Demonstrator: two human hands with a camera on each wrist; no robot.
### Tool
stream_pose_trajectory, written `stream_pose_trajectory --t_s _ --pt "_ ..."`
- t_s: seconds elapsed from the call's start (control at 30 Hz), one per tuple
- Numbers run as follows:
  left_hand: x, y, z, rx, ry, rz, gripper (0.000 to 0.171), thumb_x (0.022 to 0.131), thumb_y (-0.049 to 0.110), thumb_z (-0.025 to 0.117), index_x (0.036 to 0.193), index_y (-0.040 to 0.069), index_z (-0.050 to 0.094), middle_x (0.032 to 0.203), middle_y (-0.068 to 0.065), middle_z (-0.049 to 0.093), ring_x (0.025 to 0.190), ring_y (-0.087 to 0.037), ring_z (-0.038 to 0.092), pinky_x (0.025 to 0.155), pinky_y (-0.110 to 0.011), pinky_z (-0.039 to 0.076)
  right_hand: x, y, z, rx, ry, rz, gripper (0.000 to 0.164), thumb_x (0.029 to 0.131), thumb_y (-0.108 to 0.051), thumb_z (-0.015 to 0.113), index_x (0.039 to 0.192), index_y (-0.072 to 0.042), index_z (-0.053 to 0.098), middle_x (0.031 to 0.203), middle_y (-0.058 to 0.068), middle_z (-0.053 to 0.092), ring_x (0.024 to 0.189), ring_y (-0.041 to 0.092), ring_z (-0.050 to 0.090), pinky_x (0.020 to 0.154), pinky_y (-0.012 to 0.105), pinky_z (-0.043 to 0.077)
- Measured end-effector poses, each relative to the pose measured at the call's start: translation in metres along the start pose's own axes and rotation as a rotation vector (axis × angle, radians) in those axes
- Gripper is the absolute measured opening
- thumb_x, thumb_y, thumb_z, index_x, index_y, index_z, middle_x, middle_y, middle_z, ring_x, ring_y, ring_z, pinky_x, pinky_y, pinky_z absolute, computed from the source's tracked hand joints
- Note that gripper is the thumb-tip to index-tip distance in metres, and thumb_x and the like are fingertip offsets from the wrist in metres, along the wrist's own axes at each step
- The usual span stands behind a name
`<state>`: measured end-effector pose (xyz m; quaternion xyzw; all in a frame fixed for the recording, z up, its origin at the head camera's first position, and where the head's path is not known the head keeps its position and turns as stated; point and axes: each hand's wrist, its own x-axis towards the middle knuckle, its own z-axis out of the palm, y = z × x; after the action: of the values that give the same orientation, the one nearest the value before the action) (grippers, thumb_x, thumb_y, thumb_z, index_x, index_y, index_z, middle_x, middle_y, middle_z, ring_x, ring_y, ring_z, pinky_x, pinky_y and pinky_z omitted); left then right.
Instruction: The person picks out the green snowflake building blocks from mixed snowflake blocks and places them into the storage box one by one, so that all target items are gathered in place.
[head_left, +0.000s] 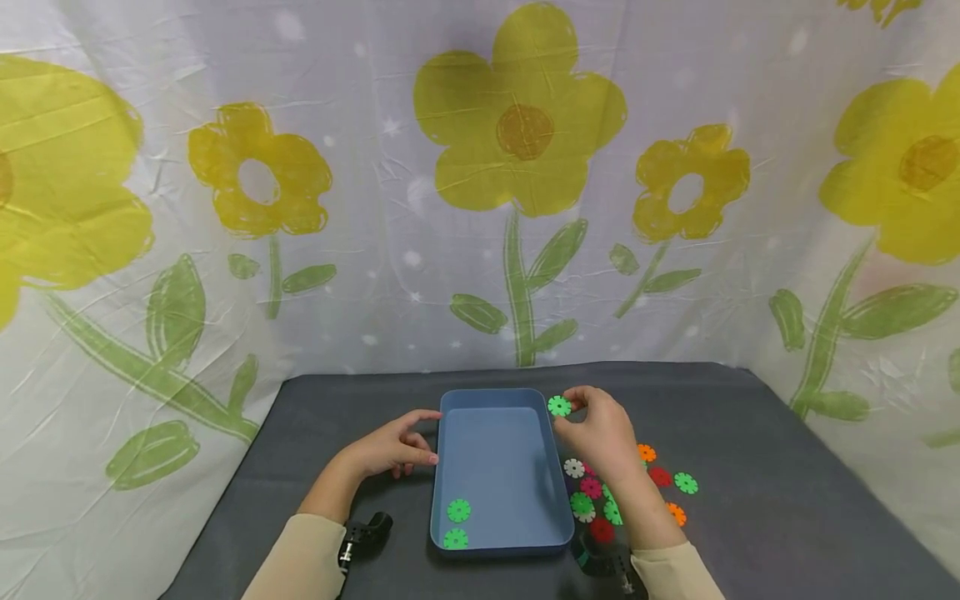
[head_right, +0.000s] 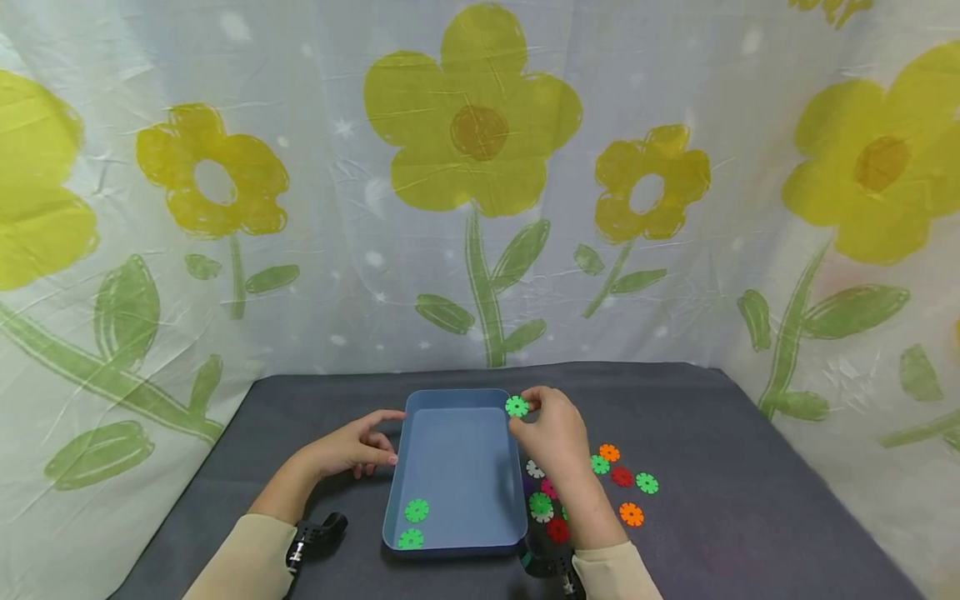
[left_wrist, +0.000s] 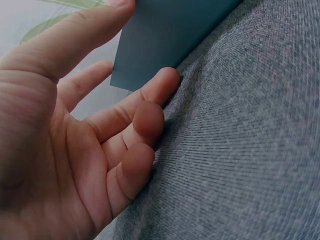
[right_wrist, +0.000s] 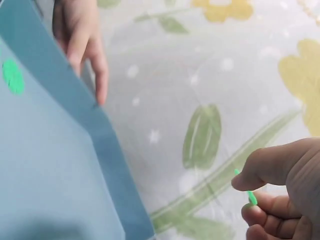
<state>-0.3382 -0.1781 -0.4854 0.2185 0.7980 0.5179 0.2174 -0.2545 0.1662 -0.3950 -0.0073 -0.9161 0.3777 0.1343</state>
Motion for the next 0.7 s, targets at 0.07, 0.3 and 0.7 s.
stream_pose_trajectory --t_s 0.07,0.3,0.7 --pt "0.000 0.001 0.000 0.002 -0.001 0.001 0.084 0.094 0.022 0.078 0.161 0.013 0.029 0.092 -0.006 0.071 0.063 -0.020 0.053 0.055 -0.034 0.044 -0.003 -0.008 -0.001 0.051 0.005 0.009 0.037 0.087 -0.016 0.079 0.121 -0.005 0.069 0.106 0.009 0.065 0.069 0.019 0.052 0.065 0.037 0.046" --pt "-0.001 0.002 0.000 0.007 0.003 0.004 0.083 0.094 0.022 0.079 0.161 0.013 0.030 0.091 -0.006 0.071 0.063 -0.019 0.053 0.055 -0.033 0.044 -0.013 -0.028 0.004 0.205 -0.013 -0.023 0.032 0.089 -0.014 0.081 0.118 -0.007 0.071 0.101 0.006 0.065 0.069 0.020 0.049 0.056 0.033 0.042" --pt "-0.003 0.005 0.001 0.002 0.010 0.007 0.083 0.094 0.021 0.078 0.161 0.014 0.030 0.091 -0.007 0.070 0.062 -0.020 0.051 0.054 -0.036 0.042 -0.017 -0.038 0.030 0.327 -0.118 -0.098 0.030 0.089 -0.012 0.082 0.118 -0.008 0.072 0.101 0.007 0.065 0.063 0.019 0.044 0.054 0.029 0.037"
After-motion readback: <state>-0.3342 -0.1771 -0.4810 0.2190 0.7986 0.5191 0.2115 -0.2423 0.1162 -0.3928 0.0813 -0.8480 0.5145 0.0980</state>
